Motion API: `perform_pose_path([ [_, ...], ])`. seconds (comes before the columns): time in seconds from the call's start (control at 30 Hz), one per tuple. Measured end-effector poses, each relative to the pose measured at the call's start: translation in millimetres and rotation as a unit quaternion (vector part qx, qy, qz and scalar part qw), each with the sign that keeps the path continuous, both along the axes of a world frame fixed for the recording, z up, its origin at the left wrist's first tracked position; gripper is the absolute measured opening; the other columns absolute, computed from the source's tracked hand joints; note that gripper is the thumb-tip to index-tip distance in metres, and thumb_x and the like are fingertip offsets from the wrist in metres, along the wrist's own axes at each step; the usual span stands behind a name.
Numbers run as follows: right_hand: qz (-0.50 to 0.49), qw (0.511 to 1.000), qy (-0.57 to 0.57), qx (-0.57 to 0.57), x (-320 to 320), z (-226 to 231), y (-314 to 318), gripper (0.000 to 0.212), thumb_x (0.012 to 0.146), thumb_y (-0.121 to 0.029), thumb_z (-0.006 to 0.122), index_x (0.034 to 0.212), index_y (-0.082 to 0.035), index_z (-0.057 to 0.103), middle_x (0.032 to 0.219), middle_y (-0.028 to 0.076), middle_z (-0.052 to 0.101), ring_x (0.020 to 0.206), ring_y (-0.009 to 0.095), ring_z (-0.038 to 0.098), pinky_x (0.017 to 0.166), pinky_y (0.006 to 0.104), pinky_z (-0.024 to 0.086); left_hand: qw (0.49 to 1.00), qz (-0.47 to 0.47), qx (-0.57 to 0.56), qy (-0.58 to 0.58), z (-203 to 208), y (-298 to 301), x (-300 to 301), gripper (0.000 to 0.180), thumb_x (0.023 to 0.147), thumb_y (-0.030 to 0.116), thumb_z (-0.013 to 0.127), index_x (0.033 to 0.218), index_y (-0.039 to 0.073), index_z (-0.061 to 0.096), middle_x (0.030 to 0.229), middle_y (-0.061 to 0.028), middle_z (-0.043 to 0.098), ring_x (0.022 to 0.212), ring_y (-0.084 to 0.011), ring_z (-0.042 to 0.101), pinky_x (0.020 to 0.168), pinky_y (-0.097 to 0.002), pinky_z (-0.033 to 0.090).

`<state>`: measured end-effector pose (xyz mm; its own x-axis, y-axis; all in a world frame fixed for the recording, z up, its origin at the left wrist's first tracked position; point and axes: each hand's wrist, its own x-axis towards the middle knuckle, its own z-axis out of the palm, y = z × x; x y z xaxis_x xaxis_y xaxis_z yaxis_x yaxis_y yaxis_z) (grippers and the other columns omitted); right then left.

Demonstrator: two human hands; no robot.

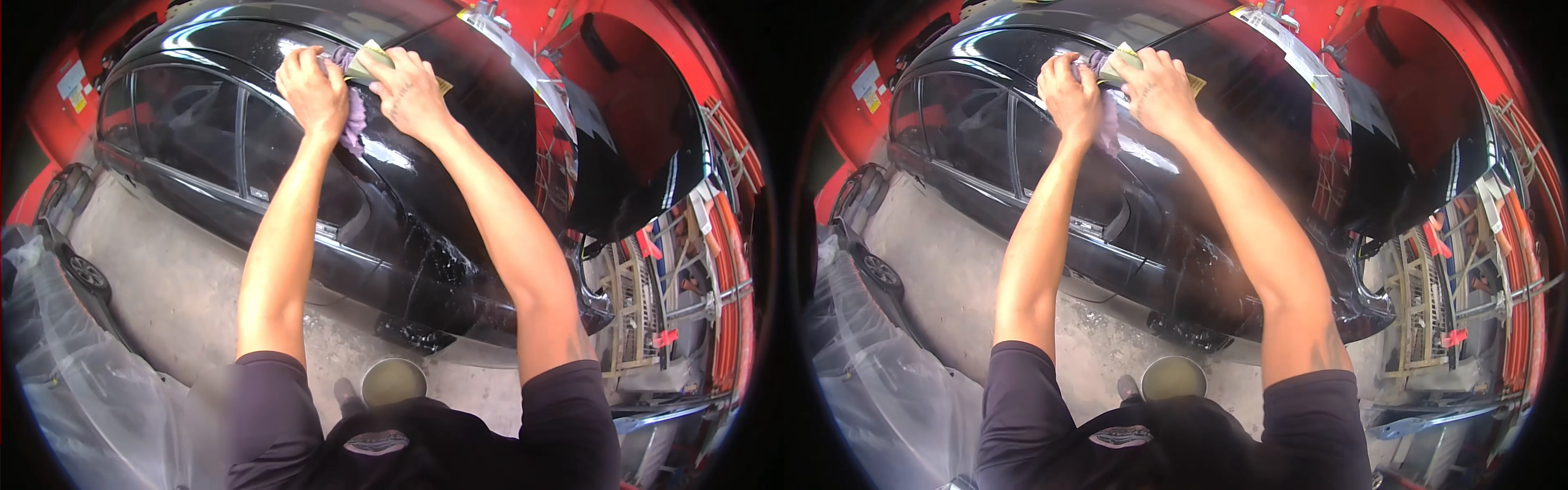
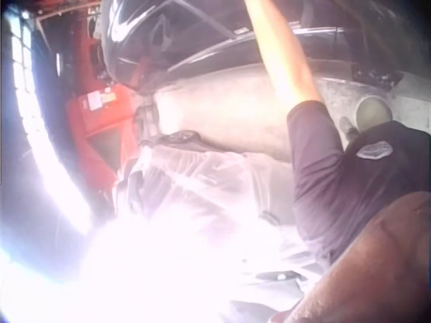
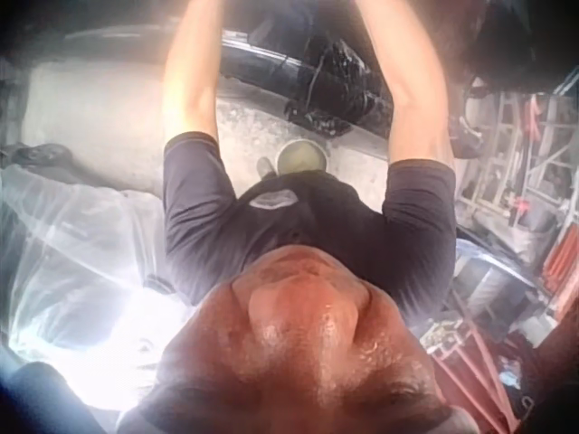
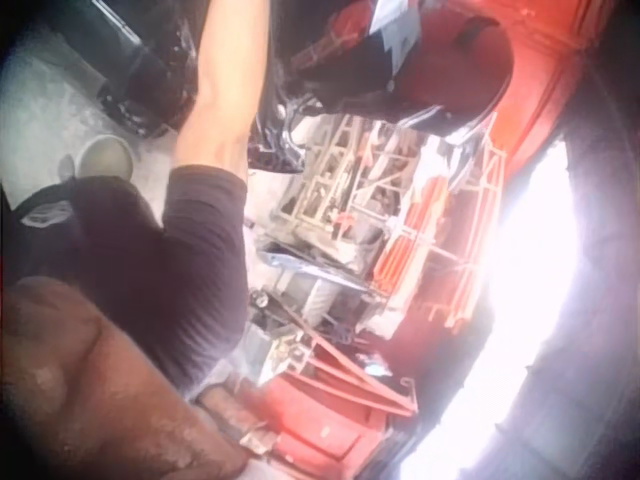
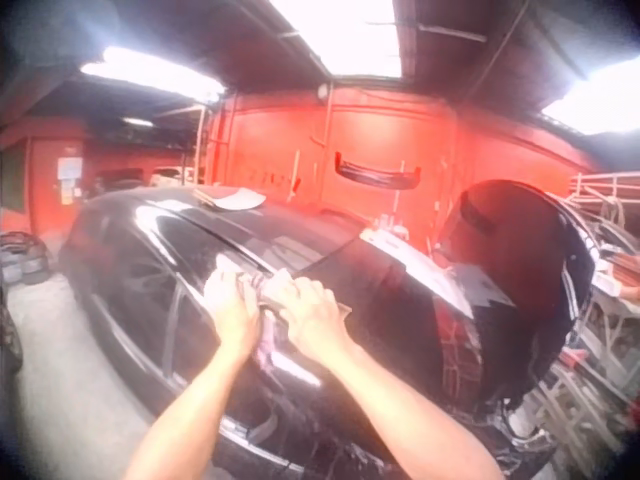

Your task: The person scrubs the rear bumper and trunk of a black car using a yellow sponge and a purple cloth, repeatedly dipping the sponge into a bucket of soapy water. The person wipes the surface in circular and linear motions, focusing on the rear quarter panel and trunk lid.

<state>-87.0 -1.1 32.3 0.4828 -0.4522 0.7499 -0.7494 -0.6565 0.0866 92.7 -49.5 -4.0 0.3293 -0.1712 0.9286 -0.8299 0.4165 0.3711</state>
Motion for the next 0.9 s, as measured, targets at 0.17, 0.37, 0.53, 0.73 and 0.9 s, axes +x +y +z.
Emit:
perform_pose_path([
  [0.17, -0.033, 0.999, 0.003, 0.026, -110, -57, 89, 0.061, 0.095, -0.012, 0.072, 0.154, -0.018, 0.063, 0.140, 0.025, 0.063, 0.127, 0.043, 0.062, 0.109, 0.0533, 0.048, 0.998, 0.003, -0.008, -0.057, -4, 2, 33, 0.023, 0.093, 0.013, 0.069, 0.114, 0.004, 0.073, 0.123, -0.0164, 0.069, 0.120, -0.0367, 0.062, 0.108, -0.0485, 0.046],
  [0.37, -0.024, 0.999, 0.017, -0.025, -86, -47, 63, 0.058, 0.093, -0.013, 0.074, 0.151, -0.016, 0.066, 0.140, 0.026, 0.063, 0.126, 0.043, 0.063, 0.109, 0.0520, 0.046, 0.999, -0.030, -0.027, -0.026, -1, -1, 20, 0.022, 0.092, 0.012, 0.069, 0.112, 0.003, 0.074, 0.123, -0.0159, 0.070, 0.119, -0.0376, 0.064, 0.107, -0.0485, 0.048],
  [0.53, 0.020, 1.000, -0.009, -0.021, -4, -1, -19, 0.054, 0.095, -0.014, 0.074, 0.148, -0.019, 0.066, 0.132, 0.020, 0.064, 0.120, 0.040, 0.061, 0.105, 0.0536, 0.047, 0.997, -0.031, -0.020, -0.066, -4, -7, 25, 0.023, 0.093, 0.013, 0.069, 0.113, 0.003, 0.074, 0.123, -0.0164, 0.071, 0.121, -0.0383, 0.064, 0.108, -0.0502, 0.047],
  [0.73, -0.058, 0.997, 0.040, 0.008, -148, -101, 147, 0.062, 0.085, -0.010, 0.077, 0.146, -0.016, 0.071, 0.144, 0.025, 0.063, 0.128, 0.044, 0.063, 0.109, 0.0521, 0.046, 0.998, -0.041, -0.029, -0.044, -1, -2, 28, 0.020, 0.091, 0.012, 0.071, 0.110, 0.006, 0.075, 0.121, -0.0135, 0.072, 0.120, -0.0363, 0.064, 0.106, -0.0474, 0.050],
  [0.9, -0.010, 0.995, 0.079, -0.064, -56, -43, 65, 0.057, 0.091, -0.012, 0.073, 0.148, -0.016, 0.068, 0.139, 0.023, 0.062, 0.125, 0.042, 0.061, 0.107, 0.0509, 0.046, 0.997, -0.054, -0.036, -0.052, -4, -7, 25, 0.019, 0.092, 0.011, 0.071, 0.110, 0.007, 0.075, 0.121, -0.0116, 0.072, 0.119, -0.0350, 0.065, 0.107, -0.0483, 0.051],
])
